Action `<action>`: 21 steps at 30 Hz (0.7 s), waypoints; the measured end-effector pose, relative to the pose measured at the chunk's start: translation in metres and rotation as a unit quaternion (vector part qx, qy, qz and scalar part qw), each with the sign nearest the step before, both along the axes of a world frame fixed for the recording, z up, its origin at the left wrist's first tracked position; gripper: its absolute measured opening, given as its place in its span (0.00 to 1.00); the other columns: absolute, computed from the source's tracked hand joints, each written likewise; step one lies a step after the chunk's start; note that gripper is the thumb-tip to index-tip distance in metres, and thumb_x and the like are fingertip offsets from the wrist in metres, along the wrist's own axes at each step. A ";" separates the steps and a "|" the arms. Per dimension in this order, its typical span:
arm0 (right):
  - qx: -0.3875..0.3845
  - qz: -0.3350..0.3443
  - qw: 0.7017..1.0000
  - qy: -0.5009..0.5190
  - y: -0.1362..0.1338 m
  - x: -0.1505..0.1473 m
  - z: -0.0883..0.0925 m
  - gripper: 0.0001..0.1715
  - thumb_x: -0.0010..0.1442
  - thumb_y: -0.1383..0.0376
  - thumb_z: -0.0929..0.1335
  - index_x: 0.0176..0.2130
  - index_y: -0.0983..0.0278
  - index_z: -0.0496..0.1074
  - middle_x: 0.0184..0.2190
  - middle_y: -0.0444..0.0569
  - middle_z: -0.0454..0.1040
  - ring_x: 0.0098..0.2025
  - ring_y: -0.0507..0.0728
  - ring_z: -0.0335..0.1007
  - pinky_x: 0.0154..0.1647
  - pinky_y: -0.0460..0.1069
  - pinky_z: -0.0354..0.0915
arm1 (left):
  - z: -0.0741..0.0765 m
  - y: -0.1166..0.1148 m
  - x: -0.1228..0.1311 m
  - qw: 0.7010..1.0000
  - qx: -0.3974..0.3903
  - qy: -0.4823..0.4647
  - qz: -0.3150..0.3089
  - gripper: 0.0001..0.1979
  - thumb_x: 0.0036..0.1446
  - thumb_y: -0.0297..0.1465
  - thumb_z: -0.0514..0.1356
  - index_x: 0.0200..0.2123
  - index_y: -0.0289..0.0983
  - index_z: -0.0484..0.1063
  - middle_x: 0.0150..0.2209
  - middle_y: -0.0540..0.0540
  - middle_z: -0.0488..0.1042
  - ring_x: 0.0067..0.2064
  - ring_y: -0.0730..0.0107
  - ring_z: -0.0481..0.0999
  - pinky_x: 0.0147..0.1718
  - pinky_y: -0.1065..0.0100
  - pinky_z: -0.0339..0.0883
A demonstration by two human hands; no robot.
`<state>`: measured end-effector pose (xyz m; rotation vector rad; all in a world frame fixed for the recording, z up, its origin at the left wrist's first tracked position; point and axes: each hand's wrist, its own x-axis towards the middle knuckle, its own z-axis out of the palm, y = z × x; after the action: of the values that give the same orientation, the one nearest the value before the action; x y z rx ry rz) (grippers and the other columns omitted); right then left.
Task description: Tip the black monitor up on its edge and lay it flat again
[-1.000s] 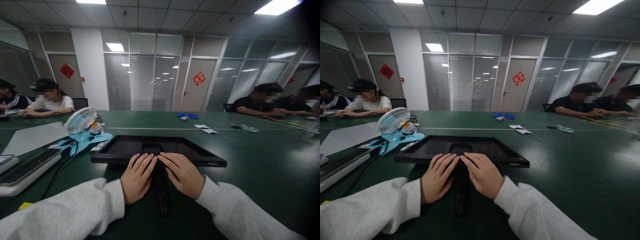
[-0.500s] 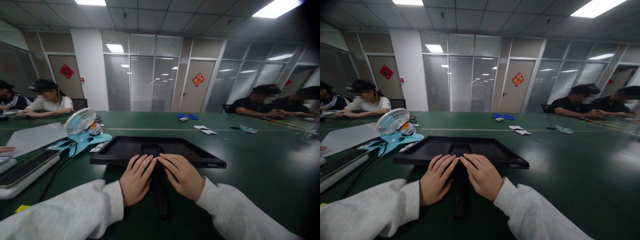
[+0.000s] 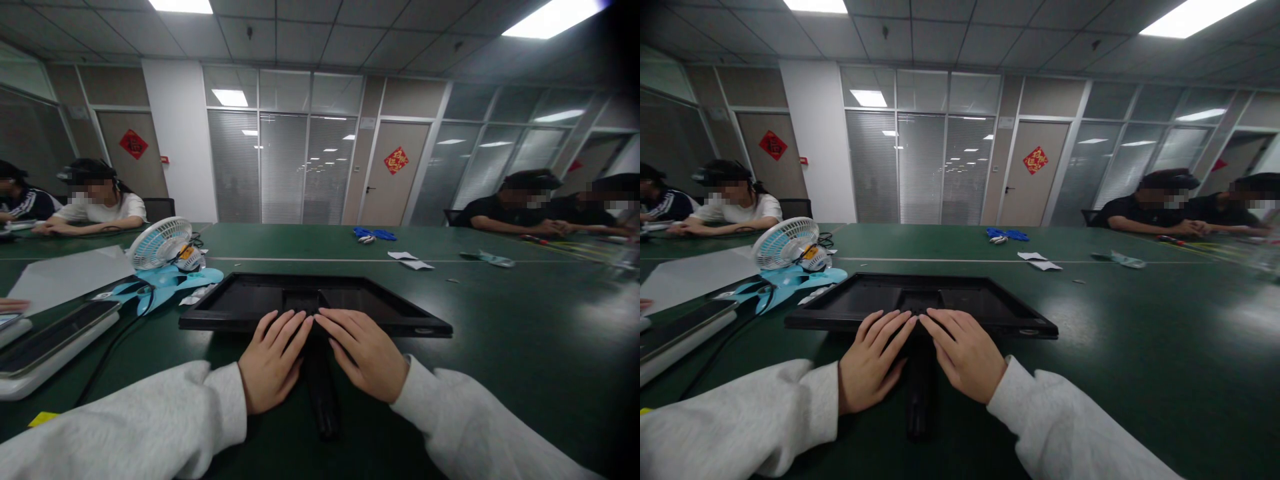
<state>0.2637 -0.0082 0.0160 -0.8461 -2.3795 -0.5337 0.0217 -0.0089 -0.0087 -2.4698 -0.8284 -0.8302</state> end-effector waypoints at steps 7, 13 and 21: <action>0.002 0.000 1.000 0.005 0.001 0.000 -0.001 0.32 0.62 0.72 0.61 0.64 0.64 0.61 0.59 0.56 0.67 0.59 0.61 0.64 0.58 0.61 0.66 | 0.000 0.000 0.000 1.000 0.006 0.009 0.006 0.33 0.63 0.29 0.52 0.70 0.32 0.49 0.67 0.39 0.58 0.66 0.53 0.57 0.65 0.51 0.43; 0.004 0.000 1.000 0.003 0.000 0.000 0.000 0.31 0.62 0.72 0.61 0.64 0.64 0.61 0.59 0.57 0.67 0.59 0.60 0.64 0.58 0.61 0.66 | 0.000 0.000 0.000 1.000 0.001 0.002 0.005 0.33 0.63 0.29 0.52 0.70 0.32 0.49 0.67 0.40 0.58 0.66 0.53 0.57 0.65 0.50 0.43; 0.003 -0.001 1.000 0.002 0.000 0.000 0.000 0.31 0.62 0.72 0.61 0.64 0.63 0.61 0.59 0.56 0.68 0.58 0.61 0.65 0.57 0.61 0.66 | 0.002 -0.001 -0.001 1.000 0.007 0.014 0.007 0.33 0.63 0.29 0.53 0.70 0.32 0.49 0.67 0.39 0.58 0.66 0.53 0.57 0.65 0.51 0.43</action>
<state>0.2641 -0.0080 0.0160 -0.8451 -2.3726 -0.5391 0.0206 -0.0095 -0.0071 -2.4545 -0.8273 -0.7918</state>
